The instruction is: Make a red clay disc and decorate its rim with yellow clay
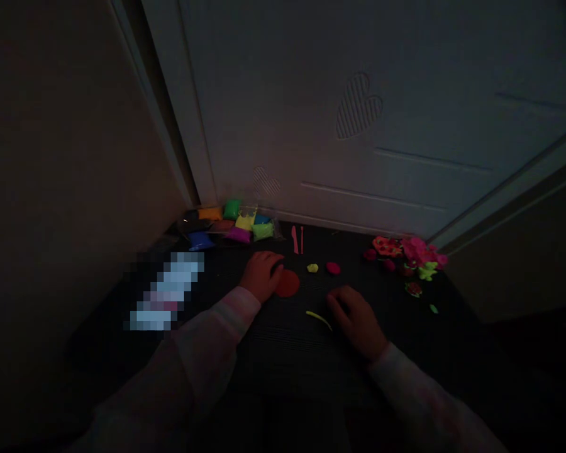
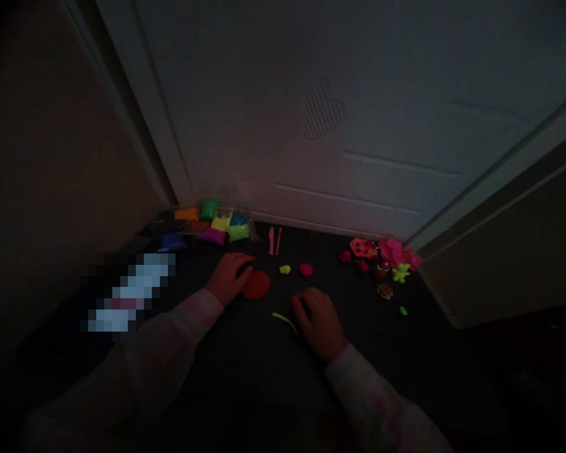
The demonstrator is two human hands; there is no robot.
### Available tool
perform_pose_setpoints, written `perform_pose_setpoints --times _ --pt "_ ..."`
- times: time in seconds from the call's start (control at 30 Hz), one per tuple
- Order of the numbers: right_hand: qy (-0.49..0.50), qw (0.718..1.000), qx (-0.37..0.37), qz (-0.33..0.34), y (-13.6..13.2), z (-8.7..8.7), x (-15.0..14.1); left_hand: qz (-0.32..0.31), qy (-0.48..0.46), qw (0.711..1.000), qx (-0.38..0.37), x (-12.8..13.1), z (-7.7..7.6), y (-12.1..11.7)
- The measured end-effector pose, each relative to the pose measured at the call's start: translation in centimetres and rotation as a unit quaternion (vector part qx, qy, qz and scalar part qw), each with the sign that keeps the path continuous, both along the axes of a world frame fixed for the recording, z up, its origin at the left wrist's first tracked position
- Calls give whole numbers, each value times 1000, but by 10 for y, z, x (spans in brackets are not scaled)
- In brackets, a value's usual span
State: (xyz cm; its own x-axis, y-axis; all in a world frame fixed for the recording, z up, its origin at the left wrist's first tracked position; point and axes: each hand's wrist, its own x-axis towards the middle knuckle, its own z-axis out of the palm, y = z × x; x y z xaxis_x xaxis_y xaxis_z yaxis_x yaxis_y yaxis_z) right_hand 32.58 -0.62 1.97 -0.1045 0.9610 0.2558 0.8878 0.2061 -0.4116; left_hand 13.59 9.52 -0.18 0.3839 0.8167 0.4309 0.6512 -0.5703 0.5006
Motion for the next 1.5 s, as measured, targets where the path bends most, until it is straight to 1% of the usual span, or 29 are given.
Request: perform_pose_setpoints --times 0.1,0.2,0.3,0.43,0.5,0.6,0.67,0.73,0.83,0.9,0.97,1.03,1.13,1.2,1.27,1.33,1.4,1.43,1.47,1.5 --pt "-80 996 40 -6 23 0 -8 10 -21 1000 11 -1 0 2" --pt "-185 980 54 39 39 -3 -15 15 -36 999 10 -1 1 2" --pt "-249 962 59 99 40 -5 -21 33 -52 998 6 -1 2 2" --pt "-269 946 57 168 27 -5 -29 43 -62 997 0 -1 2 4" --pt "-272 942 58 189 24 -4 -31 41 -63 997 -1 -1 2 5" --pt "-277 943 61 174 27 -4 -30 41 -45 998 -7 0 0 5" --pt "-277 947 55 156 29 -5 -30 46 -8 999 -24 -1 -1 4" --pt "-267 948 46 166 26 -6 -31 36 39 998 -44 -2 -1 2" --pt "-242 949 33 200 21 -8 -33 -12 83 995 -60 -4 0 0" --pt "-232 955 23 184 21 -8 -32 -32 86 993 -78 -5 0 -1" --pt "-226 963 11 149 23 -8 -31 -27 69 991 -113 -6 1 1" --pt "-215 967 -3 137 23 -8 -33 -14 38 988 -151 -6 1 4" --pt "-192 967 -14 169 17 -8 -39 7 -20 982 -187 -3 2 10" --pt "-170 969 -23 178 14 -8 -42 18 -39 982 -185 0 2 15" --pt "-116 981 -52 149 17 -6 -39 24 -27 987 -157 4 2 19" --pt "-13 992 -94 83 26 -4 -31 29 -15 993 -111 7 2 22" --pt "87 990 -114 12 38 -3 -21 39 -24 995 -83 8 1 23" --pt "112 987 -111 -11 43 -3 -18 47 -34 995 -80 9 1 24" --pt "110 989 -101 -21 47 -3 -16 56 -44 994 -83 9 1 24" --pt "81 993 -85 -15 49 -4 -16 64 -52 993 -88 9 1 24"
